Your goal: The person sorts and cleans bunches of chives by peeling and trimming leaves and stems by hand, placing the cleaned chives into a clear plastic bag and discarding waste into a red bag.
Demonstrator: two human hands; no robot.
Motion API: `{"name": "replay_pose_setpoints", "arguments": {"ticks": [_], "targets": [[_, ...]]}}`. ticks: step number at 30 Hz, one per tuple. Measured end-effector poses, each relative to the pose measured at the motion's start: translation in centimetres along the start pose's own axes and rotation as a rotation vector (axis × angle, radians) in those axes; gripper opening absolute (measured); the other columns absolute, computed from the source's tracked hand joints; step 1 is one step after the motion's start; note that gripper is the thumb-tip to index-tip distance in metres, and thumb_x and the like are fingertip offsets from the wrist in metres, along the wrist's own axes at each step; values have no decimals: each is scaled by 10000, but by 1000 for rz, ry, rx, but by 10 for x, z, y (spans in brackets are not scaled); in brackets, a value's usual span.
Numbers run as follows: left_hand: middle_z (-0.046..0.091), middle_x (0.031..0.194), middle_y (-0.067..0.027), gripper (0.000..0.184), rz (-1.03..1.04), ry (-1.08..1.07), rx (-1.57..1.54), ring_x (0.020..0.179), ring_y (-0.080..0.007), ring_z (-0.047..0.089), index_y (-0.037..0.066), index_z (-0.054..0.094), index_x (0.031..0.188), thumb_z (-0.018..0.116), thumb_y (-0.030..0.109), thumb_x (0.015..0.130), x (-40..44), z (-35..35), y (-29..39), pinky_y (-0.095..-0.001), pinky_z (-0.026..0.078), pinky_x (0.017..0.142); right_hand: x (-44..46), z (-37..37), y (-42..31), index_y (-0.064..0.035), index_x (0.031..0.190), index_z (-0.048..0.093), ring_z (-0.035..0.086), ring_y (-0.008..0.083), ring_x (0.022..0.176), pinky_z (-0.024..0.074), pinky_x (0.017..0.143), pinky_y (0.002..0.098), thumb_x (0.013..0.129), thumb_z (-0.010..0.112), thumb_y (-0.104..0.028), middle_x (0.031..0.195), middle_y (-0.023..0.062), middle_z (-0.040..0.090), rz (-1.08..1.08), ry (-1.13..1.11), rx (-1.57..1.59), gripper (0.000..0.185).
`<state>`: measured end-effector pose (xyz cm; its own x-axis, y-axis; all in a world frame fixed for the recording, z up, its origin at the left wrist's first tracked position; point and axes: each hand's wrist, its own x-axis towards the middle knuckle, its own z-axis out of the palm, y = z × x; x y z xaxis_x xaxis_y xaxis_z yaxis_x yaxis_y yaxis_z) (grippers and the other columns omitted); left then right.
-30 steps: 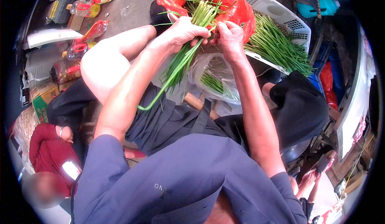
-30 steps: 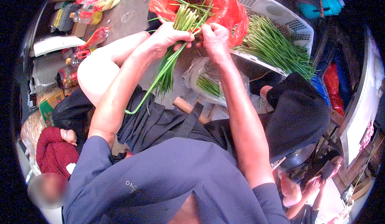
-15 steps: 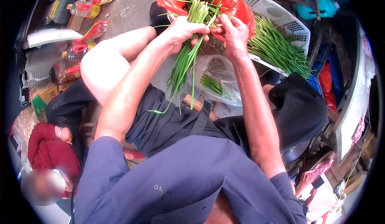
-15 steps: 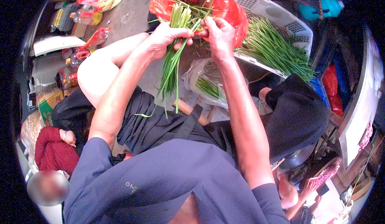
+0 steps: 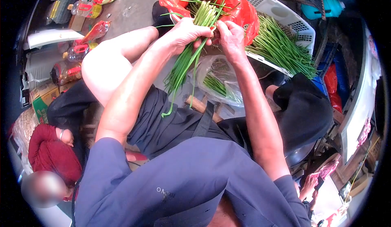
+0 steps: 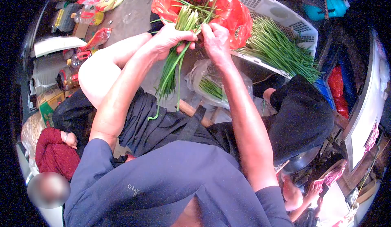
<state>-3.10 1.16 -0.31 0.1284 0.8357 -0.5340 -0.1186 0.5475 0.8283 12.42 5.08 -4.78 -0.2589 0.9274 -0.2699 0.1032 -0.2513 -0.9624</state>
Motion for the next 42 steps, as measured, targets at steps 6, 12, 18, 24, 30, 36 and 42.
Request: {"name": "replay_pose_setpoints", "arguments": {"ticks": [6, 12, 18, 24, 30, 36, 42], "targets": [[633, 645, -68, 119, -72, -67, -99, 433, -56, 473, 6, 631, 833, 640, 97, 758, -2, -1, 3, -192, 360, 405, 1, -5, -1, 6, 773, 608, 569, 112, 557, 482, 501, 250, 898, 555, -214, 682, 48, 601, 68, 3, 135, 259], [635, 692, -50, 148, -84, -81, -155, 449, -55, 453, 22, 630, 871, 631, 155, 808, -7, 0, 9, -186, 363, 435, 5, -10, -2, 23, 816, 617, 574, 111, 570, 490, 531, 242, 882, 564, -154, 721, 64, 614, 19, 31, 225, 196], [641, 728, -29, 158, -36, -45, -149, 534, -61, 495, 31, 644, 897, 601, 171, 839, -7, -8, 18, -194, 400, 522, -5, -10, -4, 25, 933, 615, 565, 86, 578, 479, 565, 222, 878, 593, -129, 780, 57, 627, -85, 165, 176, 164], [626, 765, -35, 246, 50, -16, -296, 701, -128, 602, 2, 610, 1006, 623, 198, 856, -11, -28, 28, -258, 498, 640, -45, -50, 30, -9, 701, 663, 505, 91, 468, 425, 463, 267, 867, 610, -289, 547, 15, 565, 53, 252, -205, 330], [601, 733, -50, 217, 101, 77, -363, 615, -126, 572, -23, 595, 1002, 603, 149, 871, -20, -19, 46, -227, 474, 579, -57, -58, 117, -18, 673, 620, 550, 120, 478, 446, 454, 262, 862, 608, -313, 571, 48, 581, 412, -183, -474, 351], [537, 671, -13, 142, 170, 159, -303, 511, -78, 440, -2, 613, 921, 633, 121, 852, -18, -19, 44, -228, 364, 499, -62, -47, 197, -45, 751, 667, 630, 194, 563, 501, 574, 336, 773, 615, -275, 617, 86, 645, 374, -283, -807, 236], [533, 660, -10, 135, 174, 177, -403, 510, -76, 449, 5, 618, 914, 640, 119, 846, -13, -16, 43, -237, 372, 503, -62, -27, 228, -66, 830, 679, 638, 368, 811, 505, 732, 457, 698, 605, -233, 846, 207, 652, 329, -334, -932, 225]]}}
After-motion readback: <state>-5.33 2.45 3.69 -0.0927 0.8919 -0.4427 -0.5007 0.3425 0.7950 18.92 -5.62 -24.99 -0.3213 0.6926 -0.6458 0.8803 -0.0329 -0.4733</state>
